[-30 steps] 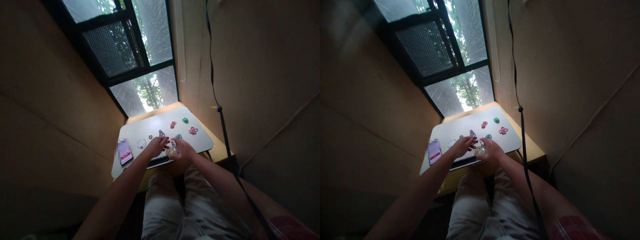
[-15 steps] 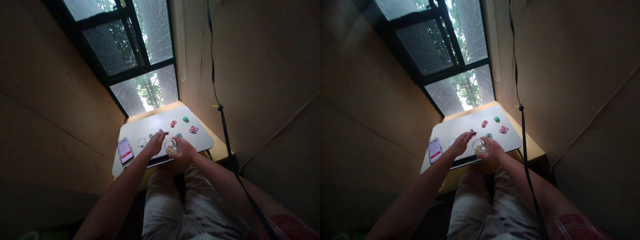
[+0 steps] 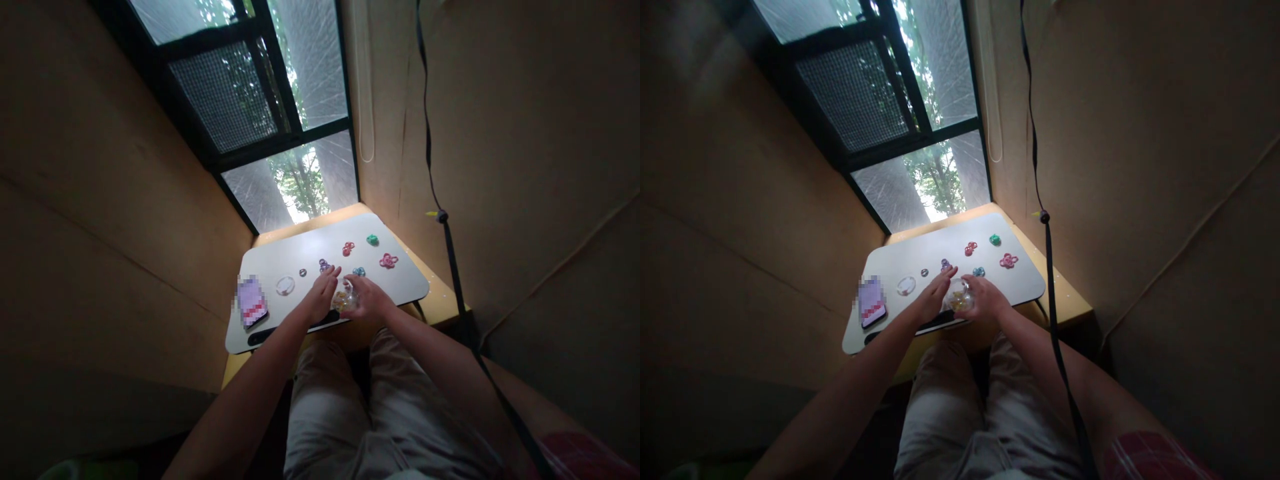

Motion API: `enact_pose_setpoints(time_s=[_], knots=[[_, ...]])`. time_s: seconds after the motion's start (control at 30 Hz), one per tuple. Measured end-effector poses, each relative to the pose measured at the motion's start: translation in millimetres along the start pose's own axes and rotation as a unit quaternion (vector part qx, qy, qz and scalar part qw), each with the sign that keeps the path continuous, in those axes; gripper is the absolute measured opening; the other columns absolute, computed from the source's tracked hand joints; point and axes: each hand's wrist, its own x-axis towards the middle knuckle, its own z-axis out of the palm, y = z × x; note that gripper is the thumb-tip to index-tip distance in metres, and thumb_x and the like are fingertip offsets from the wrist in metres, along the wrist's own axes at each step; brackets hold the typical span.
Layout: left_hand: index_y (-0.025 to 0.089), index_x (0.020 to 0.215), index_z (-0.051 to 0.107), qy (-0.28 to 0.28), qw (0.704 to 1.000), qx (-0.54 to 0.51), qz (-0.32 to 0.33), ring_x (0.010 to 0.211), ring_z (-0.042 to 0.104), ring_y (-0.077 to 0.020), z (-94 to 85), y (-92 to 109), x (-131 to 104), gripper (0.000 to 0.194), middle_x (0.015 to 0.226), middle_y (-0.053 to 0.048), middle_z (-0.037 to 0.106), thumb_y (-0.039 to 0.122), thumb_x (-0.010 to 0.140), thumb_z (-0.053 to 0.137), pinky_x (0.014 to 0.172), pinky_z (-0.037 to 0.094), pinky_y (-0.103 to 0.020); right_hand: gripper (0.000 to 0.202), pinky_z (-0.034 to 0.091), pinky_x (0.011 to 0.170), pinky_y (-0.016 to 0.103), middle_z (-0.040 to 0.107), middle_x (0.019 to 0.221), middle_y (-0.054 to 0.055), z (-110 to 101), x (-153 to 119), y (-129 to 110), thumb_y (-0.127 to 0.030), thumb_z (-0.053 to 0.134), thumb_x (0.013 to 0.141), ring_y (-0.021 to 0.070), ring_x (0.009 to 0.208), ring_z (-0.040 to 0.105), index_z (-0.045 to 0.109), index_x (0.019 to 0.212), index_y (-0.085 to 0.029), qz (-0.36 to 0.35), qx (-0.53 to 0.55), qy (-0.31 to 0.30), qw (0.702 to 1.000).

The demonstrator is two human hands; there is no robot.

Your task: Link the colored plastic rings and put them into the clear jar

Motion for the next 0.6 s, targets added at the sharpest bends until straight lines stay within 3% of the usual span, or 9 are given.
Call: enact_pose_setpoints(time_s=[0.17,0.3,0.4,0.47,0.6], knots=[[0.017,0.140,0.044,0.083,0.988,-0.120,-0.042,0.141,0.031,-0.0228,-6.1,-1.6,-3.4,0.061,0.150,-0.011,0.038,0.053,0.096,0.023,0.116,0.025,-0.046,0.093,0.048,0.090,0.047,0.062,0.113,0.016,-1.6,1.0,-2.2,-0.057,0.083,0.052,0.0314,0.100,0.060,0.046,0.127,-0.016,0.003,0.025,0.003,1.000],[0.016,0.135,0.048,0.123,0.969,-0.167,-0.132,0.130,0.046,-0.0279,-3.5,-14.7,-13.2,0.054,0.143,-0.015,0.046,0.049,0.092,0.040,0.103,0.042,-0.047,0.092,0.052,0.085,0.041,0.062,0.114,0.013,-12.2,-7.1,-8.0,-0.056,0.082,0.056,0.0259,0.094,0.063,0.042,0.129,-0.019,0.045,0.101,0.053,0.992],[0.016,0.133,0.049,0.083,0.978,-0.128,-0.143,0.120,0.055,-0.0261,3.5,-23.9,-21.4,0.052,0.139,-0.015,0.050,0.038,0.086,0.054,0.099,0.046,-0.042,0.090,0.052,0.085,0.039,0.061,0.116,0.012,-30.2,-24.2,-7.0,-0.056,0.080,0.059,0.0247,0.095,0.063,0.039,0.130,-0.021,0.059,0.119,0.080,0.988],[0.016,0.133,0.048,0.059,0.987,-0.075,-0.128,0.115,0.058,-0.0243,9.1,-25.0,-22.0,0.052,0.131,-0.015,0.056,0.034,0.085,0.056,0.096,0.048,-0.040,0.091,0.052,0.085,0.041,0.061,0.118,0.012,-45.0,-38.1,-1.7,-0.057,0.081,0.057,0.0256,0.094,0.063,0.040,0.130,-0.022,0.066,0.088,0.067,0.992],[0.015,0.133,0.047,0.042,0.995,0.080,-0.030,0.115,0.056,-0.0238,24.0,-15.2,-2.2,0.051,0.125,-0.015,0.058,0.031,0.085,0.055,0.100,0.045,-0.041,0.087,0.051,0.087,0.041,0.060,0.118,0.012,-67.1,-57.2,12.3,-0.052,0.080,0.060,0.0273,0.099,0.063,0.041,0.131,-0.021,0.095,0.040,0.053,0.993]])
